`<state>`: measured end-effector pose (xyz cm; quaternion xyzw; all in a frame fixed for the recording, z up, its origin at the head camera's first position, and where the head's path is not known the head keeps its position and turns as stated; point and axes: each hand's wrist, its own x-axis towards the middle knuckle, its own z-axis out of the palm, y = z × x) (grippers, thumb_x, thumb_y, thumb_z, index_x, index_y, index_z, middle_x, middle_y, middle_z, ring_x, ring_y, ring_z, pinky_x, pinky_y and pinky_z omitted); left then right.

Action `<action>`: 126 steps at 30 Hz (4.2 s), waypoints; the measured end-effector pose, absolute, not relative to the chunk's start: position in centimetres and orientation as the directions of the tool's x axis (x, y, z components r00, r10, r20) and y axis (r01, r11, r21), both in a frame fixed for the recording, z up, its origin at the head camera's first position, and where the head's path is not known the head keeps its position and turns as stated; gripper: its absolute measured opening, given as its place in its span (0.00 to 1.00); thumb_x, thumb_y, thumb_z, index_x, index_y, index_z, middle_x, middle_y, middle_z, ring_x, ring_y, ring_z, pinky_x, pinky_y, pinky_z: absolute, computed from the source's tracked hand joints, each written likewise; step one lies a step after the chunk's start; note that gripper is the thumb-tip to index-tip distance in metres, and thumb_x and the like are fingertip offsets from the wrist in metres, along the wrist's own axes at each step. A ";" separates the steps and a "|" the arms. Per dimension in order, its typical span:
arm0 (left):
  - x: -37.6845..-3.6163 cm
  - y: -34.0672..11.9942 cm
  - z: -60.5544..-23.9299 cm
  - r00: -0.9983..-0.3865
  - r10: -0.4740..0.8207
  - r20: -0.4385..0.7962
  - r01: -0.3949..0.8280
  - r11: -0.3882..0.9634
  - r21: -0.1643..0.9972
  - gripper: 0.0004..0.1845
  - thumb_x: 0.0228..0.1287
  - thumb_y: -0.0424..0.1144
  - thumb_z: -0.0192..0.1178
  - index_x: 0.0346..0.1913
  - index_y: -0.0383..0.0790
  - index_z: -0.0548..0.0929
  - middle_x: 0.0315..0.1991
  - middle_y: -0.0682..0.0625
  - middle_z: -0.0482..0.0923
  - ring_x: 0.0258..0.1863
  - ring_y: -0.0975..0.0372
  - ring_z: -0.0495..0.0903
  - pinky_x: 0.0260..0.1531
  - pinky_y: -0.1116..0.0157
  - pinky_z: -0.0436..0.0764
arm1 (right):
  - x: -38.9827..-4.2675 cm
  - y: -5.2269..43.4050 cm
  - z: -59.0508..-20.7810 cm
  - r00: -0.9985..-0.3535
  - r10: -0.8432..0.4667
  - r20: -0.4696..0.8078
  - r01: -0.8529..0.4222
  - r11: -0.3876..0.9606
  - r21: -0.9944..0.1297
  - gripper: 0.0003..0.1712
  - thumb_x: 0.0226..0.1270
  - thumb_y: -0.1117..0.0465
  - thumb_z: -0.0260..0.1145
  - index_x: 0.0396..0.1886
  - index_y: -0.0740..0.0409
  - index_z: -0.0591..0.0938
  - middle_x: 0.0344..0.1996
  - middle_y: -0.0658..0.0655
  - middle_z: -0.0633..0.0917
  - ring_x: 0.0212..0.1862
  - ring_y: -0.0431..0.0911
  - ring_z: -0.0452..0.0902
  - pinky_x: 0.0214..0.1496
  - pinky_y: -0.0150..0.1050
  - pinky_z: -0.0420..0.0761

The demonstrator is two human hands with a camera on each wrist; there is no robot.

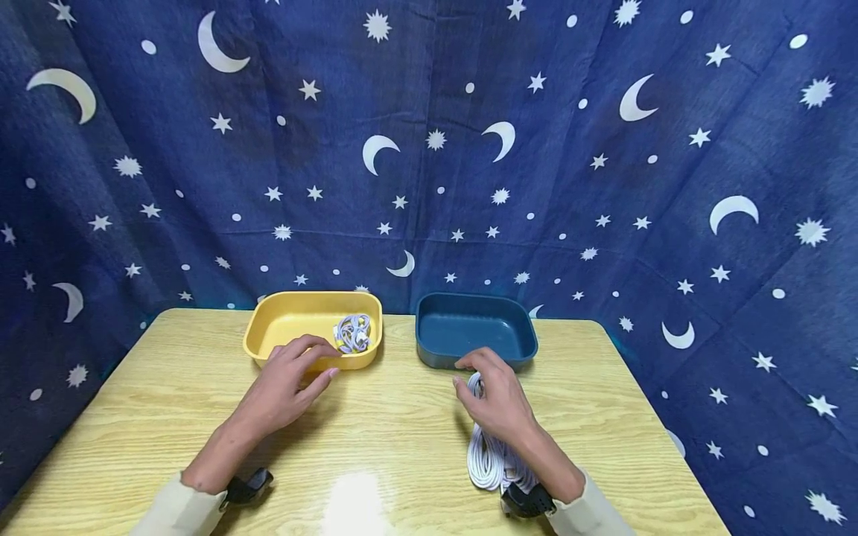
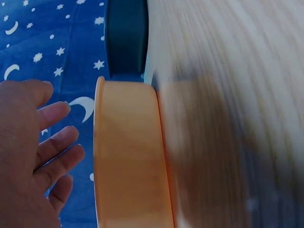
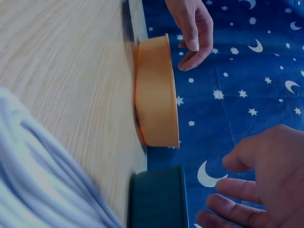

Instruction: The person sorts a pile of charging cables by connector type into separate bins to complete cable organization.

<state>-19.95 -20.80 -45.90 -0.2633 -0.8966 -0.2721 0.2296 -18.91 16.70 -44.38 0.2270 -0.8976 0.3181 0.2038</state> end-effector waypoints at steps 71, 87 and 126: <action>-24.6 -7.9 -46.2 -0.727 0.504 0.466 0.683 0.605 0.409 0.15 0.77 0.44 0.65 0.60 0.46 0.86 0.58 0.54 0.78 0.56 0.59 0.82 0.58 0.56 0.82 | -17.2 21.6 -46.5 -0.746 -0.521 0.414 -0.645 0.719 -0.258 0.13 0.60 0.69 0.75 0.43 0.51 0.90 0.49 0.47 0.86 0.55 0.44 0.76 0.58 0.49 0.80; -25.9 -6.0 -46.9 -0.735 0.520 0.436 0.668 0.669 0.327 0.16 0.78 0.44 0.64 0.63 0.47 0.85 0.58 0.53 0.79 0.52 0.57 0.83 0.56 0.55 0.82 | -17.6 21.5 -47.2 -0.741 -0.571 0.352 -0.653 0.735 -0.182 0.14 0.61 0.72 0.76 0.42 0.51 0.90 0.49 0.49 0.84 0.54 0.45 0.79 0.60 0.47 0.82; -26.3 -5.5 -48.4 -0.675 0.534 0.510 0.706 0.668 0.235 0.09 0.83 0.43 0.57 0.45 0.50 0.88 0.38 0.55 0.76 0.38 0.59 0.78 0.40 0.59 0.80 | -19.1 22.1 -47.5 -0.569 -0.647 0.507 -0.808 0.555 -0.198 0.13 0.63 0.75 0.75 0.39 0.52 0.92 0.46 0.52 0.87 0.52 0.45 0.82 0.58 0.42 0.83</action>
